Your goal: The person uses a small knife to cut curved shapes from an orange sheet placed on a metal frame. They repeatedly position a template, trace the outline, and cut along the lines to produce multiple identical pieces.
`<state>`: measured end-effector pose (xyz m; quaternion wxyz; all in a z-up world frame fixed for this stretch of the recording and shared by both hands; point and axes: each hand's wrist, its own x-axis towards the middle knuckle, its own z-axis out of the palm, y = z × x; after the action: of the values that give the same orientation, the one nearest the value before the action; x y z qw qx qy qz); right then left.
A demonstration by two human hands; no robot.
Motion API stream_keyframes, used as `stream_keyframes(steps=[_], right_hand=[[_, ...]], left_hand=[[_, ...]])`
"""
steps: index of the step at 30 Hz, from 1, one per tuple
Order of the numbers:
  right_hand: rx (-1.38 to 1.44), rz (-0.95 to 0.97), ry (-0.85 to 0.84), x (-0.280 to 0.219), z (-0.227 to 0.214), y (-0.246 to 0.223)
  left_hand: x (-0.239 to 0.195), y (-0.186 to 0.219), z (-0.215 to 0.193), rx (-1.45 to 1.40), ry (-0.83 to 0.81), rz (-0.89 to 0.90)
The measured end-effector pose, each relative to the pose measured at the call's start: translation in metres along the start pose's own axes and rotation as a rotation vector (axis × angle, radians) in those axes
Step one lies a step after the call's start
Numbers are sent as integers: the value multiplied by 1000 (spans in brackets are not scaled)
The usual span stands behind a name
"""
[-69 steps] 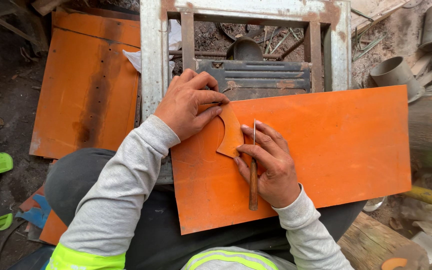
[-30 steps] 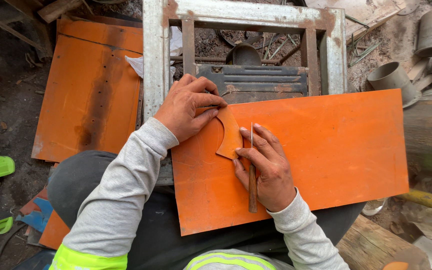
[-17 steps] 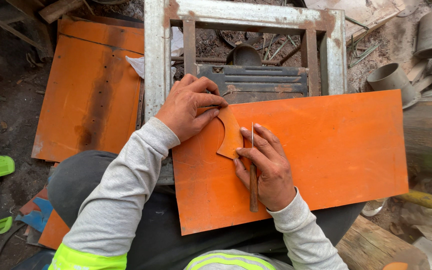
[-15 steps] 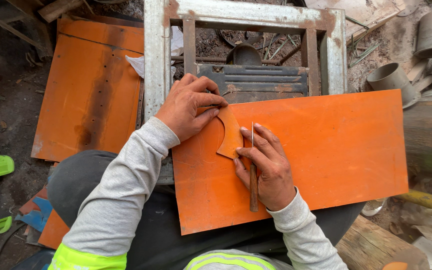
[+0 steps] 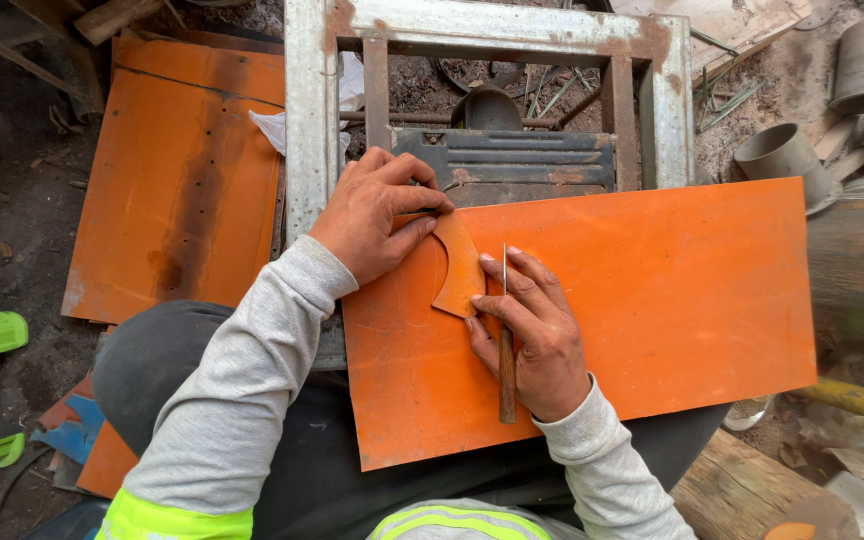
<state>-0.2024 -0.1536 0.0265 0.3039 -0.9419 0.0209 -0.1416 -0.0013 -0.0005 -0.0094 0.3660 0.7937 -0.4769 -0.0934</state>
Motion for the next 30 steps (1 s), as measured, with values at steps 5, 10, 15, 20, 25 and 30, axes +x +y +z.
stream_keyframes(steps=[5,10,15,20,25,30], right_hand=[[0,2,-1,2,-2,-4],[8,-1,-4,5,-6,-5],[-1,-21,-19,10,-10,-10],[207,122,-57,18,-32,-11],[391,237,-27,42,-43,4],[666,376,-374,75,-30,18]], left_hand=[[-16,23,0,97,96,25],[-39,57,8,107,72,43],[-40,54,10,-24,44,-80],[-43,51,18,-17,63,-83],[-45,50,23,14,90,-75],[-46,49,23,-12,74,-106]])
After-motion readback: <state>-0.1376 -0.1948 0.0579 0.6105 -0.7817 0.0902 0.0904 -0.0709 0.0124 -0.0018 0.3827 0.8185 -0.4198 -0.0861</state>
